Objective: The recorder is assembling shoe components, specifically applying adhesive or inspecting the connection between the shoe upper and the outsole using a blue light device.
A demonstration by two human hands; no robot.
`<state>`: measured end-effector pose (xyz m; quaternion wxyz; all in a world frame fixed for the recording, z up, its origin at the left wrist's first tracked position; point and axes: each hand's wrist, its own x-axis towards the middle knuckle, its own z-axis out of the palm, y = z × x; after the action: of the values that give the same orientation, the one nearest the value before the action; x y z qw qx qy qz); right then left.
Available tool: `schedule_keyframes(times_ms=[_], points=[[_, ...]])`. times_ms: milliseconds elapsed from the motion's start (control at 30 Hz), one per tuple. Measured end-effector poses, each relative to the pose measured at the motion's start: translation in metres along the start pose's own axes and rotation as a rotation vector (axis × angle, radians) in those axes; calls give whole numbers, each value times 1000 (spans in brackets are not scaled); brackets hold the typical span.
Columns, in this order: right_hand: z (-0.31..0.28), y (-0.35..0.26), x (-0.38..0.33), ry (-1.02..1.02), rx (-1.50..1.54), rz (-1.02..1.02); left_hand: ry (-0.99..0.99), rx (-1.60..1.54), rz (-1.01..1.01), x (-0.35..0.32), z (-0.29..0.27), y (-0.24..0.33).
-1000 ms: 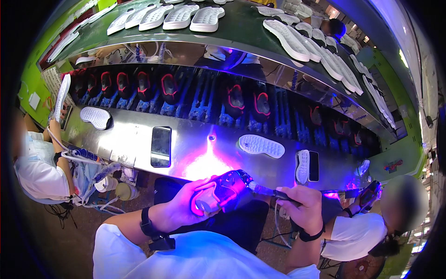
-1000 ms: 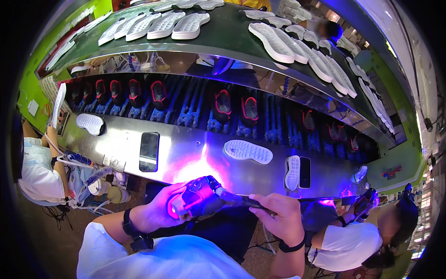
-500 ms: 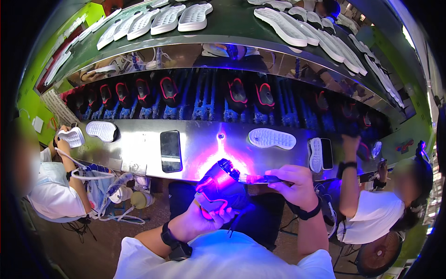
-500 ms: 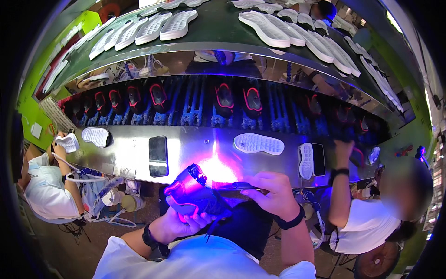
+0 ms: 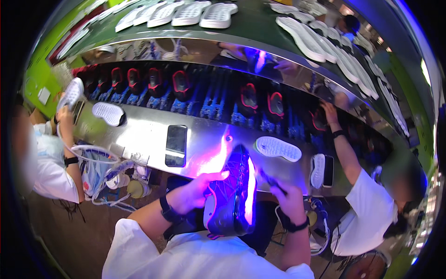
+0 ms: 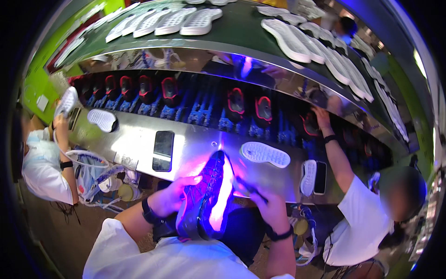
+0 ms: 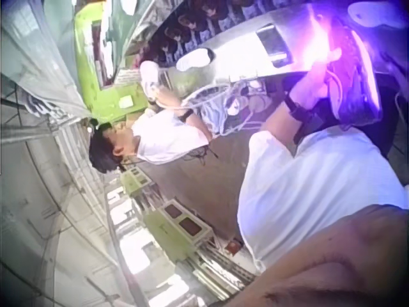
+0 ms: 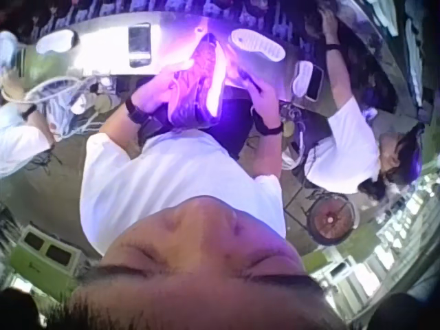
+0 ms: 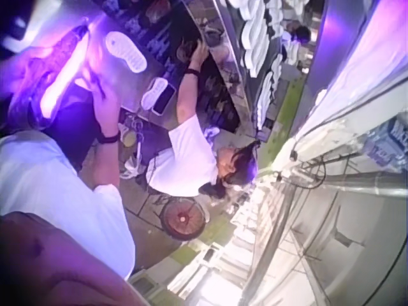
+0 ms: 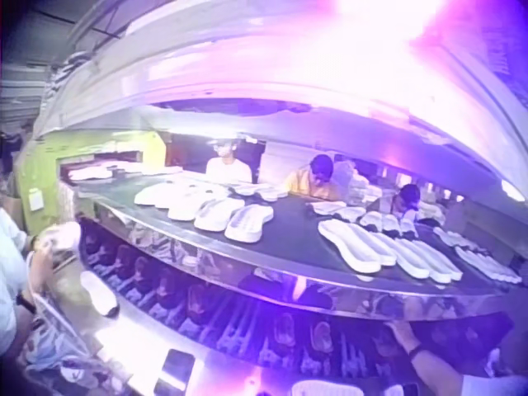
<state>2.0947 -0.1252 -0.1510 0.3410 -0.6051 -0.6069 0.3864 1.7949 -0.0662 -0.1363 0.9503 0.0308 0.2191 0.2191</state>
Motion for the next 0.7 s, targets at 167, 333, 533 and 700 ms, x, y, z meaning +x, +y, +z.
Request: schedule_keyframes(times_ms=[167,333,533,700], points=[[24,-5,2,202,-2,-7,-45,736,189,10,22,34],[24,6,-36,69,135,-56,148,943,392,3,39,58],[10,104,-28,123,358,207,678,1049,304,32,8,137],[-12,128,-1,381,724,388,1002,1408,178,102,7,236]])
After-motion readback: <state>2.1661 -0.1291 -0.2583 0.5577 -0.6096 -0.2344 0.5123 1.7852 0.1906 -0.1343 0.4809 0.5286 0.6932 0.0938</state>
